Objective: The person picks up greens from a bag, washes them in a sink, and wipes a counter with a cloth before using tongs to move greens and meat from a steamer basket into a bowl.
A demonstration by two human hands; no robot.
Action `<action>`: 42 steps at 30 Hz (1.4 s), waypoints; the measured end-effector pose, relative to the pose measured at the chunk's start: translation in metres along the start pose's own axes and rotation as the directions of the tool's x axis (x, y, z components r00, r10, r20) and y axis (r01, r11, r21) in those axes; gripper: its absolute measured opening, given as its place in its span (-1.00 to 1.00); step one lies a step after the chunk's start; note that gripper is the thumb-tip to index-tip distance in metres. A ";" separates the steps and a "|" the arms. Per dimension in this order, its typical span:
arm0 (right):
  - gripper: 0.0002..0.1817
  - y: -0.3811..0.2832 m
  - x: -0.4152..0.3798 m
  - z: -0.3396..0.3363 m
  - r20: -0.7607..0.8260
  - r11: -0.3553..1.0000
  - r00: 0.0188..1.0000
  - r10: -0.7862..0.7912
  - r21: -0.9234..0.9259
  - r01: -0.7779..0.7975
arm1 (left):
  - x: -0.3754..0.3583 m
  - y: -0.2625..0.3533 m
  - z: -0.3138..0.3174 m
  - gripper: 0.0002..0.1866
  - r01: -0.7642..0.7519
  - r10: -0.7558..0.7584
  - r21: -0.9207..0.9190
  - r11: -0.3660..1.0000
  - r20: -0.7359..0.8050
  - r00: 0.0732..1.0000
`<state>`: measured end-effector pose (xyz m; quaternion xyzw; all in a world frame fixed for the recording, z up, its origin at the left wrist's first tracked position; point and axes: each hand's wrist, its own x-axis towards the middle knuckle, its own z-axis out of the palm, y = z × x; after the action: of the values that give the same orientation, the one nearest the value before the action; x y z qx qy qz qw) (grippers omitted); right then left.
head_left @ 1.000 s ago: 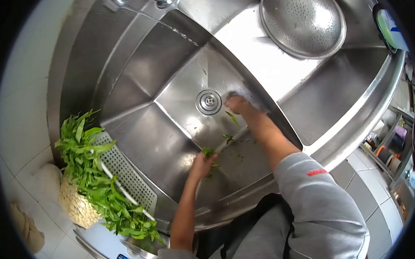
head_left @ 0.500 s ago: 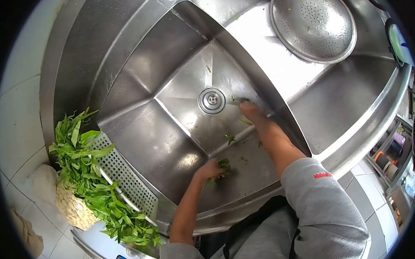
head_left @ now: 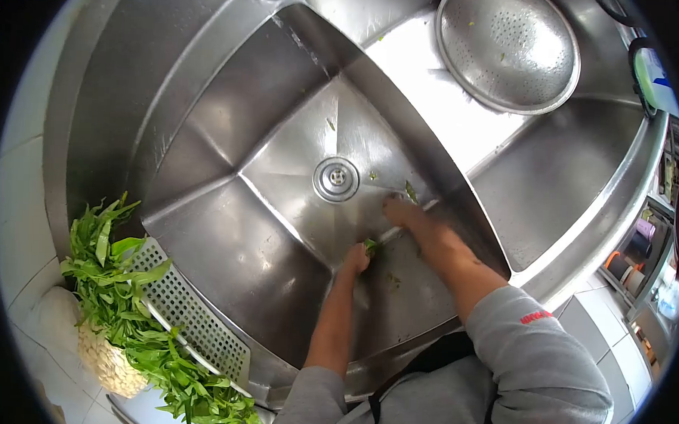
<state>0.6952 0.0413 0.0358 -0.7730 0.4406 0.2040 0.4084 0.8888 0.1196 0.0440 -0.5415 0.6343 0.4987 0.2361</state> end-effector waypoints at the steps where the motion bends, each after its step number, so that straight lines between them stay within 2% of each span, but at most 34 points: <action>1: -0.66 -0.012 -0.009 -0.005 0.139 0.978 0.979 0.147 0.128 -0.165 | 0.000 0.012 -0.009 -0.64 -0.075 0.079 -0.095 0.993 0.042 0.996; 2: -0.67 -0.021 -0.017 -0.004 0.301 0.912 0.917 0.260 0.236 -0.336 | -0.007 0.023 -0.016 -0.62 -0.136 0.155 -0.194 0.971 0.087 0.984; 3: -0.67 -0.023 -0.024 0.001 0.303 0.912 0.918 0.257 0.238 -0.334 | -0.017 0.039 -0.027 -0.62 -0.132 0.152 -0.194 0.972 0.089 0.984; 5: -0.70 -0.027 -0.037 0.013 0.333 0.899 0.907 0.257 0.262 -0.351 | -0.036 0.070 -0.054 -0.52 -0.055 0.188 -0.475 0.879 0.237 0.953; 6: -0.70 -0.037 -0.050 -0.009 0.335 0.901 0.909 0.247 0.264 -0.343 | -0.046 0.075 -0.058 -0.52 -0.046 0.179 -0.475 0.879 0.237 0.955; 8: -0.81 -0.049 -0.083 -0.094 0.564 0.939 0.798 0.213 0.107 -0.326 | -0.060 0.089 -0.076 -0.51 0.002 0.065 -0.181 0.984 0.363 0.930; 9: -0.81 -0.052 -0.090 -0.101 0.552 0.938 0.804 0.219 0.110 -0.330 | -0.078 0.098 -0.089 -0.51 -0.007 0.068 -0.171 0.985 0.356 0.932; 11: -0.77 -0.055 -0.107 -0.112 0.515 0.995 0.853 0.084 -0.094 -0.042 | -0.119 0.113 -0.110 -0.57 -0.171 0.208 -0.166 0.971 0.242 0.948; 12: -0.77 -0.054 -0.111 -0.113 0.496 0.993 0.863 0.094 -0.103 -0.049 | -0.127 0.112 -0.109 -0.57 -0.185 0.216 -0.153 0.971 0.226 0.950; 14: -0.79 -0.055 -0.123 -0.116 0.577 0.994 0.814 0.067 -0.111 -0.003 | -0.138 0.100 -0.096 -0.64 -0.191 0.269 -0.357 0.914 0.184 0.945; 15: -0.79 -0.061 -0.132 -0.124 0.550 0.993 0.831 0.081 -0.116 -0.020 | -0.140 0.092 -0.088 -0.64 -0.215 0.283 -0.333 0.918 0.172 0.943; 17: -0.84 -0.076 -0.157 -0.137 0.449 0.996 0.892 0.039 -0.090 0.001 | -0.137 0.088 -0.079 -0.67 -0.188 0.273 -0.404 0.895 0.163 0.948; 18: -0.87 -0.077 -0.154 -0.121 0.420 0.998 0.907 0.030 -0.066 -0.003 | -0.146 0.096 -0.085 -0.69 -0.181 0.260 -0.396 0.900 0.154 0.953; 19: -0.90 -0.070 -0.127 -0.087 0.460 0.999 0.887 0.029 -0.037 -0.013 | -0.152 0.104 -0.091 -0.71 -0.177 0.251 -0.386 0.905 0.148 0.957; 21: -0.96 -0.033 -0.025 0.024 0.674 0.998 0.738 0.041 0.009 -0.064 | -0.154 0.110 -0.093 -0.77 -0.102 0.209 -0.523 0.847 0.151 0.966; 22: -0.90 -0.048 -0.062 -0.028 0.673 0.883 0.696 -0.249 0.453 -0.121 | -0.154 0.105 -0.094 -0.78 0.025 0.164 -0.647 0.762 0.230 0.959; 23: -0.84 -0.066 -0.102 -0.085 0.615 0.582 0.595 -0.518 0.763 -0.282 | -0.149 0.105 -0.102 -0.79 0.163 0.125 -0.742 0.650 0.315 0.941; 24: -0.84 -0.072 -0.134 -0.122 0.593 0.559 0.625 -0.508 0.779 -0.284 | -0.147 0.113 -0.115 -0.79 0.150 0.141 -0.720 0.677 0.328 0.934; 25: -0.78 -0.075 -0.161 -0.151 0.423 0.443 0.788 -0.448 0.870 -0.216 | -0.156 0.123 -0.130 -0.80 0.160 0.087 -0.818 0.553 0.247 0.965; 26: -0.72 -0.072 -0.186 -0.172 0.240 0.339 0.905 -0.353 0.934 -0.115 | -0.165 0.135 -0.146 -0.80 0.148 0.016 -0.900 0.410 0.169 0.985; 27: -0.72 -0.064 -0.207 -0.187 0.222 0.333 0.913 -0.342 0.937 -0.103 | -0.170 0.147 -0.163 -0.80 0.139 0.025 -0.893 0.428 0.166 0.986; 29: -0.66 -0.042 -0.248 -0.210 -0.101 -0.019 0.975 -0.197 0.995 0.099 | -0.179 0.184 -0.197 -0.80 -0.042 0.100 -0.926 0.375 -0.005 0.995; 30: -0.67 -0.032 -0.274 -0.223 -0.212 -0.106 0.957 -0.198 0.975 0.194 | -0.189 0.212 -0.209 -0.80 -0.051 0.104 -0.918 0.392 -0.010 0.994; 31: -0.68 -0.021 -0.305 -0.235 -0.320 -0.190 0.928 -0.193 0.940 0.285 | -0.201 0.245 -0.221 -0.80 -0.134 0.158 -0.915 0.380 -0.079 0.984; 33: -0.68 0.006 -0.377 -0.252 -0.470 -0.252 0.882 -0.041 0.859 0.446 | -0.219 0.318 -0.237 -0.79 -0.264 0.305 -0.897 0.353 -0.157 0.939; 36: -0.71 0.071 -0.476 -0.241 -0.716 -0.310 0.680 0.162 0.617 0.723 | -0.234 0.447 -0.224 -0.78 -0.364 0.544 -0.871 0.330 -0.140 0.827; 37: -0.71 0.095 -0.508 -0.232 -0.770 -0.333 0.591 0.242 0.506 0.795 | -0.238 0.496 -0.213 -0.76 -0.376 0.584 -0.845 0.380 -0.097 0.806; 39: -0.73 0.148 -0.568 -0.207 -0.804 -0.328 0.434 0.406 0.315 0.891 | -0.241 0.595 -0.182 -0.71 -0.395 0.644 -0.790 0.469 0.000 0.765; 41: -0.73 0.207 -0.613 -0.182 -0.734 -0.317 0.357 0.578 0.201 0.927 | -0.207 0.674 -0.144 -0.76 -0.363 0.700 -0.764 0.534 0.159 0.696; 42: -0.73 0.238 -0.626 -0.165 -0.728 -0.319 0.355 0.587 0.195 0.927 | -0.187 0.709 -0.120 -0.77 -0.313 0.684 -0.794 0.521 0.169 0.710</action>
<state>0.1551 0.1632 0.4473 -0.1489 0.2798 -0.7700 0.5538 0.3202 0.0380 0.5152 -0.2385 0.4429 0.8642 -0.0094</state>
